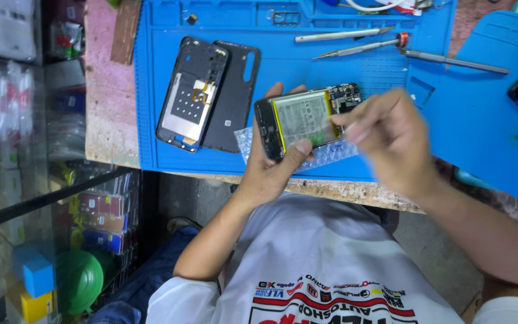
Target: The person removes the back panel and internal battery from a mobile phone using a thin prying tool and their hands, then cleans the adhesive residue from the inner chassis with a cloth.
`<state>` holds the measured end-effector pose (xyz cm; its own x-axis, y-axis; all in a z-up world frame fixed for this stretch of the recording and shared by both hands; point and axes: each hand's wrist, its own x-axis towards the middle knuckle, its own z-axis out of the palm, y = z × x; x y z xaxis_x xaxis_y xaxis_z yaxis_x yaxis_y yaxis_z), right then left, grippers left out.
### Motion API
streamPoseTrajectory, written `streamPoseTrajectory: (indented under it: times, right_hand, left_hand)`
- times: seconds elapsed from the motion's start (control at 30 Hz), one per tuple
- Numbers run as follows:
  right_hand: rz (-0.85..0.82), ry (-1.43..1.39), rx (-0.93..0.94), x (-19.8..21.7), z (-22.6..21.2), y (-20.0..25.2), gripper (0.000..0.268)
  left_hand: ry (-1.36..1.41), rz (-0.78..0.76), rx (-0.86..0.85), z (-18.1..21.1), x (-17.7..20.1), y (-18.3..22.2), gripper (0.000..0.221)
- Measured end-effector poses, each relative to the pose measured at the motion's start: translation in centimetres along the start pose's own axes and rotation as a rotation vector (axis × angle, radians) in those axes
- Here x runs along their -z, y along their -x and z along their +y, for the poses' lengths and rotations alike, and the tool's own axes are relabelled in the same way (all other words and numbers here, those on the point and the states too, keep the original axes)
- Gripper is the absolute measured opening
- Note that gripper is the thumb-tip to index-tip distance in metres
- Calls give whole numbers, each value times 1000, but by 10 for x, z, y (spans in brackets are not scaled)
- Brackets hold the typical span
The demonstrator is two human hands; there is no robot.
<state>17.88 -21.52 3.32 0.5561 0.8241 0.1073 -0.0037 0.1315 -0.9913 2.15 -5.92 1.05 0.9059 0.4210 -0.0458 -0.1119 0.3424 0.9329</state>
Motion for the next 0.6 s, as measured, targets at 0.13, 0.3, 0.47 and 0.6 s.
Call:
streamPoseTrajectory:
  times: [0.13, 0.3, 0.47, 0.6]
  right_hand:
    - [-59, -577, -334, 41, -6, -4, 33]
    - [-125, -579, -445, 45, -3, -2, 44]
    - [-132, -589, -450, 46, -2, 0, 45]
    - [-124, -557, -428, 47, 0, 4, 46]
  left_hand:
    - [-56, -47, 1, 1, 3, 2, 81]
    - [-98, -73, -60, -4, 4, 1, 78]
    - [-126, -84, -68, -6, 4, 2, 81]
    - [-109, -80, -63, -7, 5, 2, 81]
